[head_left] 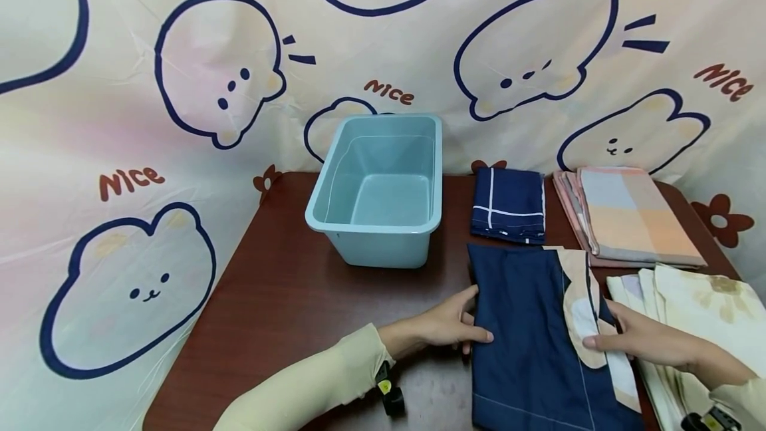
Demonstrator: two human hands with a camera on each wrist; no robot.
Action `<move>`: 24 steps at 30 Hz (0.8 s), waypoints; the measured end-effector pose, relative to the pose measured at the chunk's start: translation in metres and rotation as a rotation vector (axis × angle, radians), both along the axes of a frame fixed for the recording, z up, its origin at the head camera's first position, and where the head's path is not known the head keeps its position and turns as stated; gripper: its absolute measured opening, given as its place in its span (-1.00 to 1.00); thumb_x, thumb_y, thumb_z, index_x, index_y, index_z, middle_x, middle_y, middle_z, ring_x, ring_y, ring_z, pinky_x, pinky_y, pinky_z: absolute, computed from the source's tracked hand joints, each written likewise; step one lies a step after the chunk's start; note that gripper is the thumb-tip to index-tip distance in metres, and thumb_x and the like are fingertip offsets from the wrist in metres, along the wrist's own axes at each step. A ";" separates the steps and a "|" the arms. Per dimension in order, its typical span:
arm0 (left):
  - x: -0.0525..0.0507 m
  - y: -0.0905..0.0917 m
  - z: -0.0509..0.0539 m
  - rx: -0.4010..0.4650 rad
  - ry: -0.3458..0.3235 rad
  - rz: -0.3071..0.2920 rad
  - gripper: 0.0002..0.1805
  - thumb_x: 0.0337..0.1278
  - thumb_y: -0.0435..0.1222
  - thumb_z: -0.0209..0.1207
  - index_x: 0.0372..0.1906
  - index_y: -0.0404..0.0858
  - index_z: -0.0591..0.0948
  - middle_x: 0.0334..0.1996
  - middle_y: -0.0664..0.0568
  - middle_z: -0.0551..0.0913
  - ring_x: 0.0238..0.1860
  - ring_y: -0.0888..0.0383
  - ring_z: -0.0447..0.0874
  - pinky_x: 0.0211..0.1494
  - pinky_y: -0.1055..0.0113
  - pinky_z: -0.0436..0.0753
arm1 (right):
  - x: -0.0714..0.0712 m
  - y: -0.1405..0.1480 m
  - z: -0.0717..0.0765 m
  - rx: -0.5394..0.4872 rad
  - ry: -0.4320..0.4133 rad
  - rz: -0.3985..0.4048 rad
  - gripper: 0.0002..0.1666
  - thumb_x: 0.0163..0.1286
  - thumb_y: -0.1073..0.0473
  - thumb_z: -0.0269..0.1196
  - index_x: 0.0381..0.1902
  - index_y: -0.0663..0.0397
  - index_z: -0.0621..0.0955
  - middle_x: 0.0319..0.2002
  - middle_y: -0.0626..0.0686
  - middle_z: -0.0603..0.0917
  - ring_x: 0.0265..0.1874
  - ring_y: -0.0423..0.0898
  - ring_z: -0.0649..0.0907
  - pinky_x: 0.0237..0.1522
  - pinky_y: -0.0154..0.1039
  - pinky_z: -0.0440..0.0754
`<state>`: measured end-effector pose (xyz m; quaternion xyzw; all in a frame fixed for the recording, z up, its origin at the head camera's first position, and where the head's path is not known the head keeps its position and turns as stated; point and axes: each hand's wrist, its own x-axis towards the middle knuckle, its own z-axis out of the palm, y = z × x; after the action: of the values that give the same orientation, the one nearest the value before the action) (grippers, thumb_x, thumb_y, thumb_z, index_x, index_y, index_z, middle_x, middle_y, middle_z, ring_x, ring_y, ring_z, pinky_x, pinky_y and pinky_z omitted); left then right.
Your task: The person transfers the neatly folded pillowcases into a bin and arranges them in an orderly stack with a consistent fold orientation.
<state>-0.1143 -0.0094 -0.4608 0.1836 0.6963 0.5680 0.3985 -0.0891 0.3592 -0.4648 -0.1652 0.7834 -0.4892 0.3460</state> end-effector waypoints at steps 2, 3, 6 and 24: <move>0.000 0.001 0.003 -0.002 0.010 0.010 0.04 0.27 -0.35 0.27 0.65 -0.08 -0.13 -0.68 0.09 0.60 -0.69 0.24 0.52 -0.58 0.39 0.42 | 0.000 0.000 0.003 0.006 0.013 -0.003 -0.21 0.58 0.24 0.06 0.53 0.47 -0.04 0.40 0.25 0.34 0.12 -0.65 0.43 -0.05 -0.45 0.56; -0.001 0.001 0.004 -0.002 0.011 0.019 0.04 0.26 -0.35 0.28 0.65 -0.09 -0.12 -0.69 0.08 0.59 -0.69 0.24 0.52 -0.58 0.38 0.42 | 0.000 0.000 0.004 0.013 0.014 -0.010 -0.22 0.58 0.23 0.06 0.53 0.47 -0.03 0.39 0.20 0.37 0.12 -0.61 0.47 -0.05 -0.43 0.57; -0.002 0.001 0.009 -0.007 0.016 0.046 0.02 0.24 -0.35 0.29 0.64 -0.07 -0.08 -0.70 0.07 0.59 -0.69 0.23 0.53 -0.57 0.38 0.43 | 0.000 0.000 0.008 0.061 0.034 -0.053 -0.19 0.58 0.19 0.08 0.54 0.44 -0.03 0.42 0.30 0.34 0.08 -0.71 0.39 -0.08 -0.44 0.56; -0.027 -0.012 0.061 -0.010 0.120 0.019 -0.01 0.30 -0.35 0.27 0.64 0.04 -0.07 -0.65 0.04 0.59 -0.71 0.17 0.45 -0.55 0.36 0.47 | -0.009 -0.010 0.041 0.054 0.154 -0.172 -0.47 0.58 0.19 0.09 0.42 -0.01 0.24 0.31 -0.27 0.33 0.10 -0.64 0.40 -0.08 -0.40 0.58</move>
<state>-0.1414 -0.0215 -0.3995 0.2087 0.7236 0.5562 0.3514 -0.0980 0.3496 -0.4241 -0.1255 0.8317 -0.4818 0.2457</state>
